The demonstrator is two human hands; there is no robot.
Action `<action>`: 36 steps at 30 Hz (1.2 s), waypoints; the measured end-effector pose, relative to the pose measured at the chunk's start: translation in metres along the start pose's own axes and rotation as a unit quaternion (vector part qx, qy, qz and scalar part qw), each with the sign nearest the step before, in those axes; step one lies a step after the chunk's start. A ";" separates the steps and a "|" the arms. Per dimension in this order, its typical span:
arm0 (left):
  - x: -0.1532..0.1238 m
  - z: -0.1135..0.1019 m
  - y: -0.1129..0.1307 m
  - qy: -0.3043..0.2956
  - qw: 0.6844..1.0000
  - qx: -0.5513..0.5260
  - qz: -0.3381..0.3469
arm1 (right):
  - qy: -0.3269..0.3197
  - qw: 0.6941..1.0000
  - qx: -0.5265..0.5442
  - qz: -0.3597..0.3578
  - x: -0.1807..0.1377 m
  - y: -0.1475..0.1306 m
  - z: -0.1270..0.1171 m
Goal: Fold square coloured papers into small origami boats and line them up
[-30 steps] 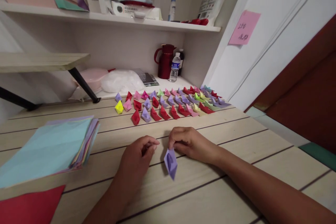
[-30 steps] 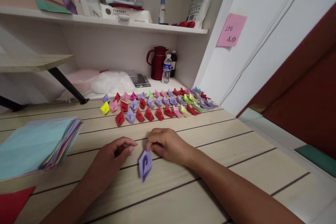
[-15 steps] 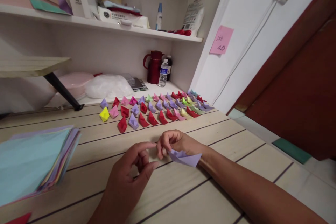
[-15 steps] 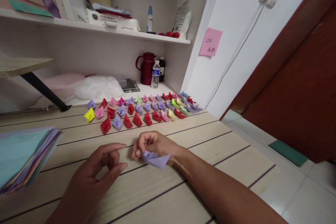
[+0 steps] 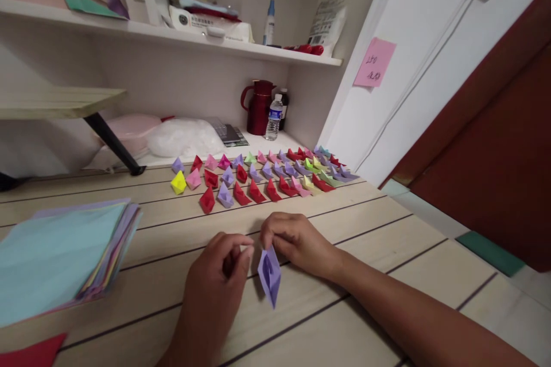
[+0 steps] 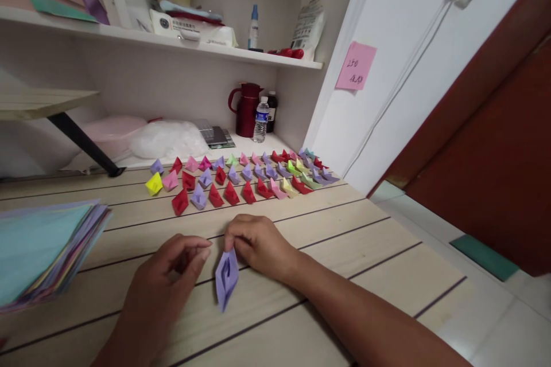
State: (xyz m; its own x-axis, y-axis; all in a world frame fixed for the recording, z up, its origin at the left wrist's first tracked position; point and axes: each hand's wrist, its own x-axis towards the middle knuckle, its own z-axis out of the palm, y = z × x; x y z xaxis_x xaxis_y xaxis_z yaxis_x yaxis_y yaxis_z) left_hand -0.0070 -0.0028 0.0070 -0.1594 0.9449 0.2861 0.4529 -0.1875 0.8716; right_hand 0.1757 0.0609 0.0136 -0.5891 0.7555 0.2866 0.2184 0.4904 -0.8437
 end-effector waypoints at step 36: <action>0.019 -0.028 -0.018 -0.096 0.992 0.074 -0.023 | -0.070 0.975 -0.192 -0.081 0.001 0.005 -0.003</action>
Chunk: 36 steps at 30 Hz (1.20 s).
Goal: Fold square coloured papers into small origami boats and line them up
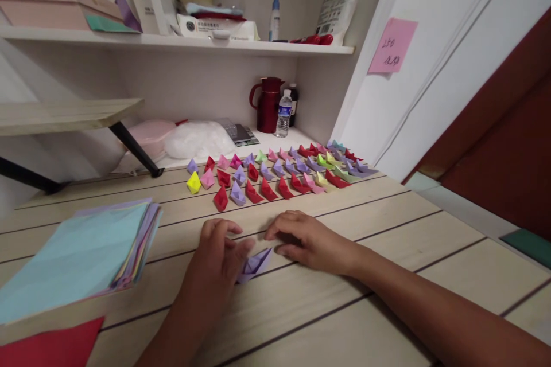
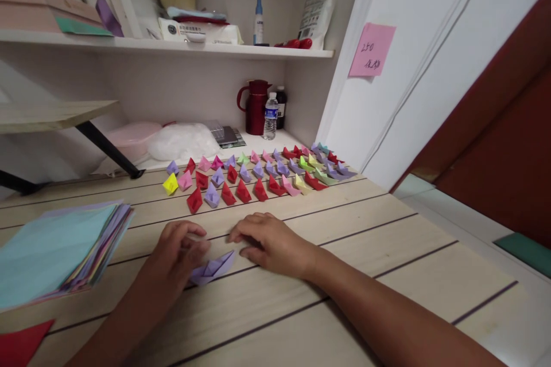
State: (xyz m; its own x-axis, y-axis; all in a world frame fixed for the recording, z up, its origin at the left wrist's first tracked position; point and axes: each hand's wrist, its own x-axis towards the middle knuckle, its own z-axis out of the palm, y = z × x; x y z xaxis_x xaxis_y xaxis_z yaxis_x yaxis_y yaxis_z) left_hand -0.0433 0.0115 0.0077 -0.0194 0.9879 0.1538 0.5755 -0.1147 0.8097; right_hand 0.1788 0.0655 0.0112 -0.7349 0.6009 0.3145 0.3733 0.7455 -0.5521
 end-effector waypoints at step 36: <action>-0.022 0.020 0.011 -0.075 0.959 0.197 0.190 | 0.203 0.960 -0.124 0.148 0.129 -0.039 0.009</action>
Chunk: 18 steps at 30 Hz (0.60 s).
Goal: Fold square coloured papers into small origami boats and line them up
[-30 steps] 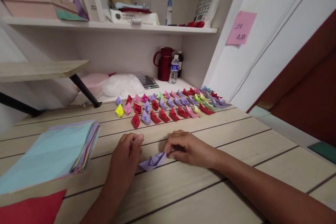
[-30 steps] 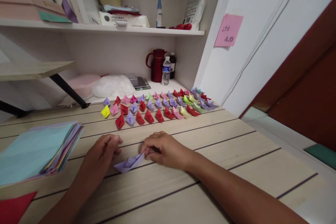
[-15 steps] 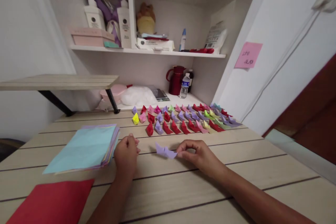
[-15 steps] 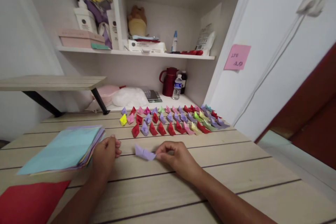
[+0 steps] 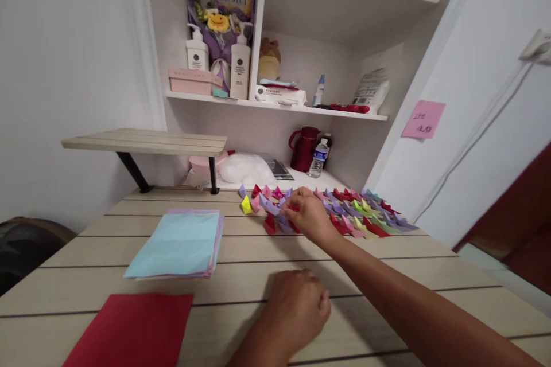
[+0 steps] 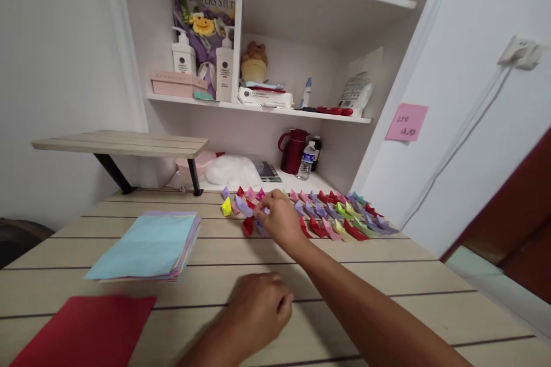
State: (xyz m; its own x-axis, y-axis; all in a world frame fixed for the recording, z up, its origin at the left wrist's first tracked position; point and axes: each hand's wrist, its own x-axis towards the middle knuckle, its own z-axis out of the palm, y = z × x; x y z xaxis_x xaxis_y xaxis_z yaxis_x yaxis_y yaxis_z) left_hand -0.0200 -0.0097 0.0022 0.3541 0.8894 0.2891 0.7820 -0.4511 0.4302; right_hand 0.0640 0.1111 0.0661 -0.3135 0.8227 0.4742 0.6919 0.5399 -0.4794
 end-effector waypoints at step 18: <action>0.002 0.001 -0.007 -0.013 0.999 -0.017 -0.025 | -0.094 0.987 -0.129 -0.022 -0.013 -0.028 0.054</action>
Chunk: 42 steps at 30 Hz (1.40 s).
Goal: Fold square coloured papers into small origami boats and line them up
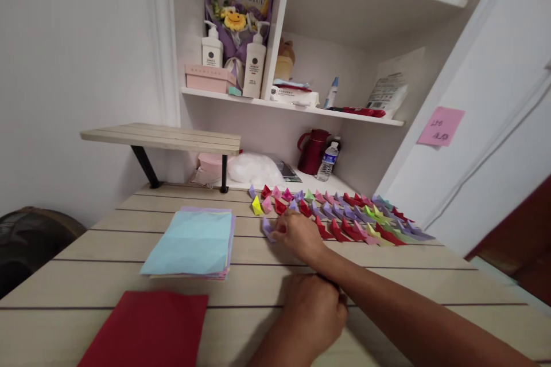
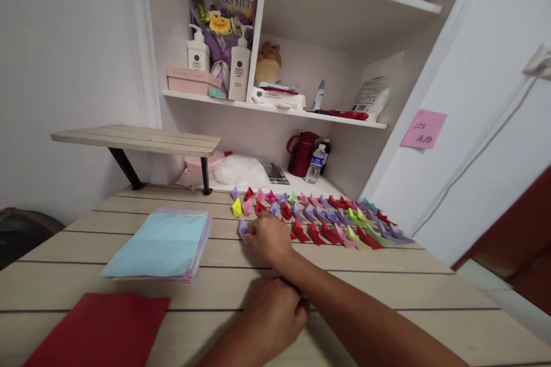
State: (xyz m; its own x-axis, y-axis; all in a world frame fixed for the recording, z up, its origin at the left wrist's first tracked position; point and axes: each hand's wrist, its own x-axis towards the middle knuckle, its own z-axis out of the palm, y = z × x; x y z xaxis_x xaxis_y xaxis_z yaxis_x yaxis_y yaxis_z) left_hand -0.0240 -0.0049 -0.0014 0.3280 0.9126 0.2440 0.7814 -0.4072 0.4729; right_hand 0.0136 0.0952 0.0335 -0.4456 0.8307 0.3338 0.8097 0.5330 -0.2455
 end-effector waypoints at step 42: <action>0.001 0.015 -0.001 0.024 0.999 -0.023 0.014 | -0.061 0.998 0.000 0.035 -0.003 0.019 0.011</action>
State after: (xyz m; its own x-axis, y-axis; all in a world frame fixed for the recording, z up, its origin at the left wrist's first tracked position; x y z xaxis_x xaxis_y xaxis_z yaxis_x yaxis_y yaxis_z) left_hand -0.0168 -0.0030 -0.0144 0.3221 0.8990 0.2969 0.7473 -0.4339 0.5032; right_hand 0.0258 0.1047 0.0181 -0.4319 0.8789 0.2026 0.8403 0.4737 -0.2635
